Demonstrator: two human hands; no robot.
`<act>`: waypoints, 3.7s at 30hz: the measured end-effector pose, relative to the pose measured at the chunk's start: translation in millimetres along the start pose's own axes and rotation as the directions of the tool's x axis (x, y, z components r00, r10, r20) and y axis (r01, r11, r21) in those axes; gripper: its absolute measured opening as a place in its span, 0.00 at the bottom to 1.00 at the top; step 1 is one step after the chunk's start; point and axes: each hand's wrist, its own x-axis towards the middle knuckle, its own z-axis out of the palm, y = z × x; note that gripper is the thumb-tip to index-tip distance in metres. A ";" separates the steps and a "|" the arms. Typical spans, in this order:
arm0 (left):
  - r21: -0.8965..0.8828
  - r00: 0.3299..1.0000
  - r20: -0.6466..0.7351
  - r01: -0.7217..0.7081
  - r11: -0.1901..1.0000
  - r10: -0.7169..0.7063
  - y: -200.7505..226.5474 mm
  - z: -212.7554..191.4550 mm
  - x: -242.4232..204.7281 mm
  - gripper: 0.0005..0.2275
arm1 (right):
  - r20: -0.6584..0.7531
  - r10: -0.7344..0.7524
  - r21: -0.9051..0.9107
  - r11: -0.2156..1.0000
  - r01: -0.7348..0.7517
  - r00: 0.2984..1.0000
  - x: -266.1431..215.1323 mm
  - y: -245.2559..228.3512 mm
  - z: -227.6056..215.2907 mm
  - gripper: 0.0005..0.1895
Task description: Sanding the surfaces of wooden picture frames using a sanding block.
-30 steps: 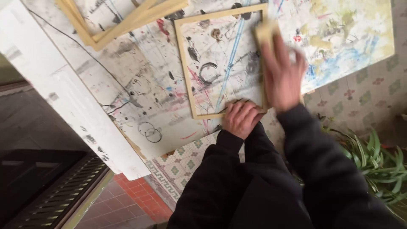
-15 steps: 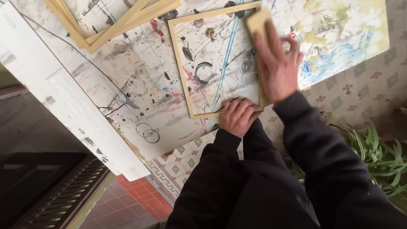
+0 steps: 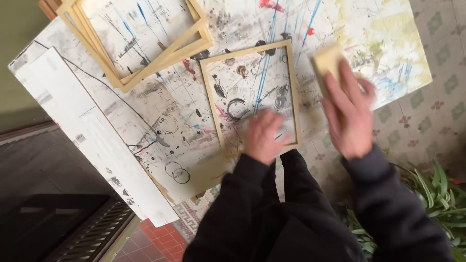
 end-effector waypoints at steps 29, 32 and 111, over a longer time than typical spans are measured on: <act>0.080 0.976 -0.186 -0.097 0.992 0.111 9.3 18.4 -55.2 0.18 | 0.190 0.002 -0.223 0.974 0.041 0.982 -20.2 2.8 63.0 0.25; 0.013 0.971 -0.207 -0.119 0.993 0.119 11.6 26.9 -61.7 0.13 | 0.223 -0.007 -0.242 0.968 0.063 0.975 -53.7 -5.1 53.9 0.27; 0.035 0.955 -0.237 -0.176 0.984 0.179 4.0 28.3 -55.8 0.11 | 0.187 0.072 -0.187 0.982 -0.037 0.980 -17.6 18.9 90.8 0.23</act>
